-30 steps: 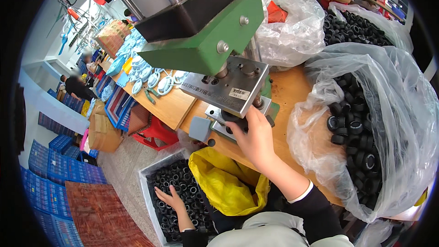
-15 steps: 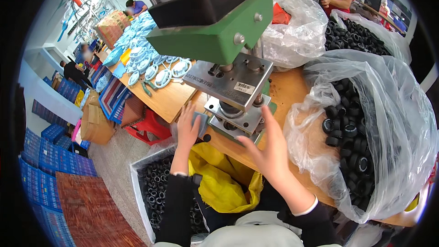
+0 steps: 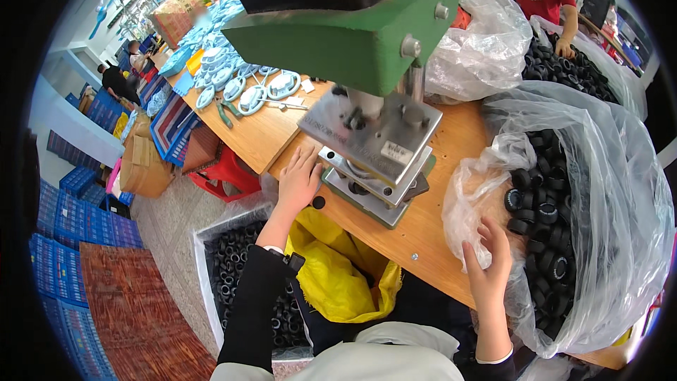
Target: Using a pneumatic press to process or assemble black plastic components in a factory setting.
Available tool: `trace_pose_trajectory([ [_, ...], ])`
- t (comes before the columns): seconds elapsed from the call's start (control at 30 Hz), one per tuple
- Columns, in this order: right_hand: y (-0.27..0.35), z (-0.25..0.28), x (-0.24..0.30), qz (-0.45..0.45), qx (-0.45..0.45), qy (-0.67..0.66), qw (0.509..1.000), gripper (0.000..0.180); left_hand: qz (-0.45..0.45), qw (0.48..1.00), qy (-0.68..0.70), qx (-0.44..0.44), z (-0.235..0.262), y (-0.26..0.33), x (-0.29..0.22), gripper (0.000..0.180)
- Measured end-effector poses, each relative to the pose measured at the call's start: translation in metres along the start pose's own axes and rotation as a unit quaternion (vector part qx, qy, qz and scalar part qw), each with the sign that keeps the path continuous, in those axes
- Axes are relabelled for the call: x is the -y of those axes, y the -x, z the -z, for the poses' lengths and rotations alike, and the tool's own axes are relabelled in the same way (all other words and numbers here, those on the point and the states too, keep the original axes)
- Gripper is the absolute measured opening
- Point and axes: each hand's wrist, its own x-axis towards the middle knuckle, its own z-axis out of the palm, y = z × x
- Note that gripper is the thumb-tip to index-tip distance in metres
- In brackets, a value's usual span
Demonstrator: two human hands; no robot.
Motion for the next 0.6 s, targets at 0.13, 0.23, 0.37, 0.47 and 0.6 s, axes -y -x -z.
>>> trace_pose_trajectory([
  [0.13,0.003,-0.002,0.001,0.017,0.004,0.002,1.0,0.049,0.0,1.0,0.004,0.005,0.002,0.003,0.002,0.038],
  [0.23,0.004,0.002,0.003,0.019,0.0,-0.001,1.0,0.049,-0.02,1.0,0.007,-0.018,0.008,0.006,0.002,0.038],
  [0.37,0.004,0.014,-0.002,0.023,-0.035,0.019,0.999,0.047,-0.087,0.98,0.06,-0.168,0.018,0.042,-0.011,0.034],
  [0.47,0.004,0.017,-0.005,0.019,-0.035,0.025,0.999,0.046,-0.061,0.985,0.108,-0.122,0.019,0.07,-0.031,0.028],
  [0.6,0.004,0.023,-0.01,0.013,-0.018,0.033,0.999,0.045,-0.13,0.987,0.082,-0.038,0.026,0.092,-0.059,0.026],
])
